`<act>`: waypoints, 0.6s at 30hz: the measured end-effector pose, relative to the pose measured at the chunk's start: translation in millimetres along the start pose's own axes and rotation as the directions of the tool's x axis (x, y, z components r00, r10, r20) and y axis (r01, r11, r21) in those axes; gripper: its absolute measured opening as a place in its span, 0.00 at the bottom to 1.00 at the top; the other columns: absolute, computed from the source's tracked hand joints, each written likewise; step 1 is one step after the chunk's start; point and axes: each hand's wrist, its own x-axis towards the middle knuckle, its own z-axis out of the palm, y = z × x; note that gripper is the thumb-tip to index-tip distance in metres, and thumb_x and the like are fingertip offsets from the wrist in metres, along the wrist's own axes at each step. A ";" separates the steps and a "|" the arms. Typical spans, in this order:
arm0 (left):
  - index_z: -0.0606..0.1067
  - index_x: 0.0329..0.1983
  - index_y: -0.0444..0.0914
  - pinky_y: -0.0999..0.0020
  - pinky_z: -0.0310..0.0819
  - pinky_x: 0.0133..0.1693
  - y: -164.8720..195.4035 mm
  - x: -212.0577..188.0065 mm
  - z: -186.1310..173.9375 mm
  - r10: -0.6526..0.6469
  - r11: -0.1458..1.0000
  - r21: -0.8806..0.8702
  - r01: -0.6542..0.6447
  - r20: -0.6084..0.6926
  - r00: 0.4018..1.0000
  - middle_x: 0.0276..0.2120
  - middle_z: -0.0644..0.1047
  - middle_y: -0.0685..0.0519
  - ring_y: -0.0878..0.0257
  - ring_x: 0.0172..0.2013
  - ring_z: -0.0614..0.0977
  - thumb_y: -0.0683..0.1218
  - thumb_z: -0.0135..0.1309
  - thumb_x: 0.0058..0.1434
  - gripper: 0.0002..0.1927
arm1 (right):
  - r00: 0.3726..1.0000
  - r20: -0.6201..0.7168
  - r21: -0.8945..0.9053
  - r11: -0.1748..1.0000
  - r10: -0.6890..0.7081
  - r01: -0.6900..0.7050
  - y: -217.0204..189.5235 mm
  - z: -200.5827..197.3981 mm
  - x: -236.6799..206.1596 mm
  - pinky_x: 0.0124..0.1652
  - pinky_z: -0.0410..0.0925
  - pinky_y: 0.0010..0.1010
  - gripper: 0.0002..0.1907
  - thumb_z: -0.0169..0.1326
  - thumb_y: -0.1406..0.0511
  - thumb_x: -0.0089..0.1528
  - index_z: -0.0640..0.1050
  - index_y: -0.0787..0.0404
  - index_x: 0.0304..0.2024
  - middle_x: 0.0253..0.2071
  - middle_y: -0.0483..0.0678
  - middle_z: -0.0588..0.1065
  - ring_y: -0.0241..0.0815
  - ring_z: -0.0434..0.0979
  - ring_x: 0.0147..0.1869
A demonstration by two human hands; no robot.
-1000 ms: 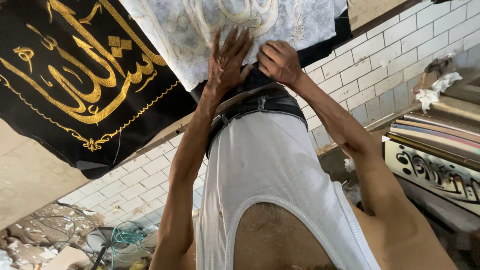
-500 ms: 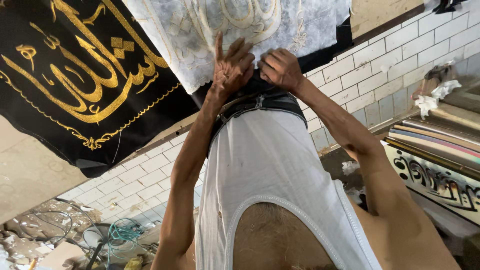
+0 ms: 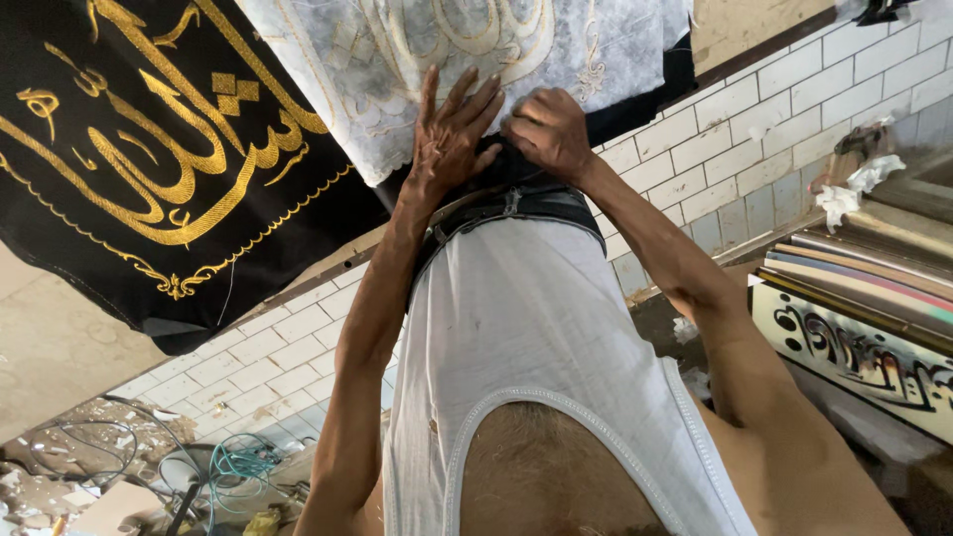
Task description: The person peels a white protective film from a black fabric banner with gold Arabic calligraphy. They repeatedly lift and remove sections of the film by hand, smoothing the surface and discarding the film pieces.
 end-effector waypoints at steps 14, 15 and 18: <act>0.70 0.73 0.46 0.35 0.34 0.73 6.7 3.2 -10.3 -0.012 0.992 0.123 0.005 0.054 0.998 0.74 0.64 0.56 0.54 0.75 0.60 0.59 0.68 0.55 0.42 | 0.940 -0.220 -0.232 0.922 0.260 -0.310 144.7 -62.7 -88.4 0.37 0.72 0.36 0.05 0.61 0.68 0.74 0.80 0.64 0.45 0.37 0.50 0.77 0.44 0.79 0.38; 0.70 0.72 0.47 0.35 0.33 0.73 7.8 5.6 -8.9 -0.055 0.990 0.134 0.041 0.101 0.993 0.74 0.64 0.57 0.55 0.75 0.59 0.60 0.68 0.53 0.43 | 0.945 -0.203 -0.218 0.929 0.257 -0.300 138.7 -68.7 -90.9 0.38 0.72 0.37 0.06 0.61 0.67 0.74 0.79 0.65 0.45 0.37 0.51 0.77 0.45 0.78 0.39; 0.71 0.69 0.45 0.33 0.32 0.70 12.2 23.8 4.6 -0.087 0.987 0.149 0.053 0.235 0.968 0.75 0.61 0.52 0.53 0.74 0.59 0.61 0.65 0.53 0.41 | 0.914 -0.085 -0.083 0.911 0.398 -0.404 99.6 -59.2 -84.2 0.42 0.74 0.37 0.09 0.61 0.62 0.74 0.80 0.62 0.49 0.44 0.50 0.79 0.44 0.79 0.44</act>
